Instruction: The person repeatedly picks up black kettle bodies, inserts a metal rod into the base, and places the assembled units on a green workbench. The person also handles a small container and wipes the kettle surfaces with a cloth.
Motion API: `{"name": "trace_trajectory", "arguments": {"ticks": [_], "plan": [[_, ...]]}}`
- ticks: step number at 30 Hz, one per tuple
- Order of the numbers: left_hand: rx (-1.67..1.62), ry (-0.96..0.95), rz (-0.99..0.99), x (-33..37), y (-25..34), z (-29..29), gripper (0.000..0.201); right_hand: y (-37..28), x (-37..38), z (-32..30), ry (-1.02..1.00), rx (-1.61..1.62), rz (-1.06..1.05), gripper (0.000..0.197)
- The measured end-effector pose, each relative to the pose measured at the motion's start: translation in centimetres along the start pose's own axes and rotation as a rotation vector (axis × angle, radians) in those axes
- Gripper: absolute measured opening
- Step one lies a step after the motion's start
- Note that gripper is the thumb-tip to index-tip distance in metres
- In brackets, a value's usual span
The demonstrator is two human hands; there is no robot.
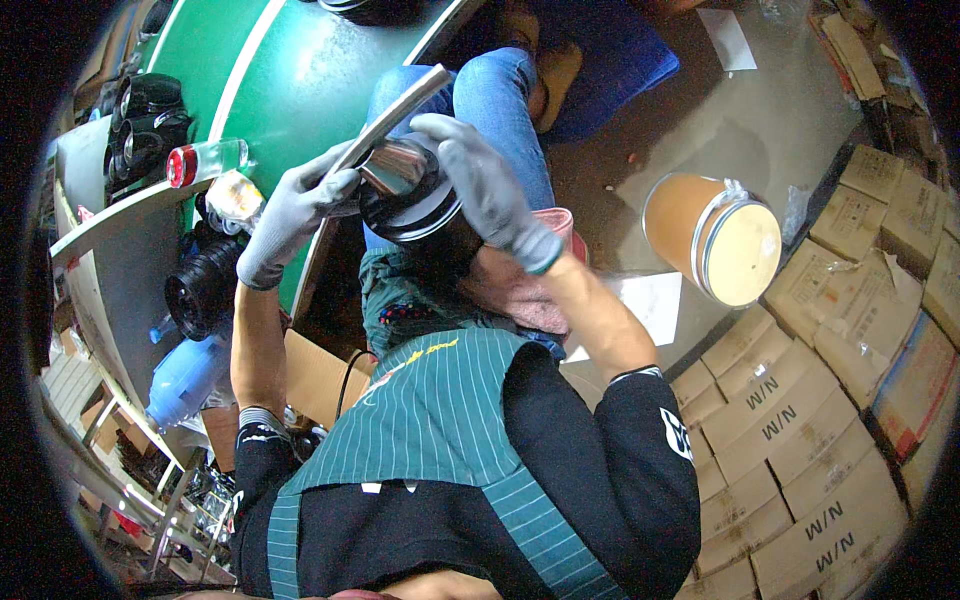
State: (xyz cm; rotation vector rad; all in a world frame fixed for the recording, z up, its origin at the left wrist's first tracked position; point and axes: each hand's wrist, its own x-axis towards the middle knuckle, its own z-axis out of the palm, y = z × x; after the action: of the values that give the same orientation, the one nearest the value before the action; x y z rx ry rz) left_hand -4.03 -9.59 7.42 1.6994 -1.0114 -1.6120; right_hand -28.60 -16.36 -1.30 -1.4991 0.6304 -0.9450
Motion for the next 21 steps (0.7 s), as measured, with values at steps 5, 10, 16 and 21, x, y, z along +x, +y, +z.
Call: {"name": "trace_trajectory", "arguments": {"ticks": [5,10,16,21], "plan": [[0.171,0.085,0.059,-1.2,1.3,0.4,0.051,-0.3,-0.2,2.7,0.264,0.042,0.129,0.041],[0.252,-0.03,0.05,-2.6,3.1,-0.2,0.055,-2.9,-1.4,3.4,0.292,-0.015,-0.012,0.039],[0.263,-0.326,0.072,-1.9,0.1,-1.8,0.066,-4.5,-5.6,3.3,0.132,0.007,0.095,0.048],[0.317,-0.378,0.191,-2.9,-0.6,-1.6,0.076,-4.4,-8.7,-3.2,0.0,-0.143,0.155,0.068]]}}
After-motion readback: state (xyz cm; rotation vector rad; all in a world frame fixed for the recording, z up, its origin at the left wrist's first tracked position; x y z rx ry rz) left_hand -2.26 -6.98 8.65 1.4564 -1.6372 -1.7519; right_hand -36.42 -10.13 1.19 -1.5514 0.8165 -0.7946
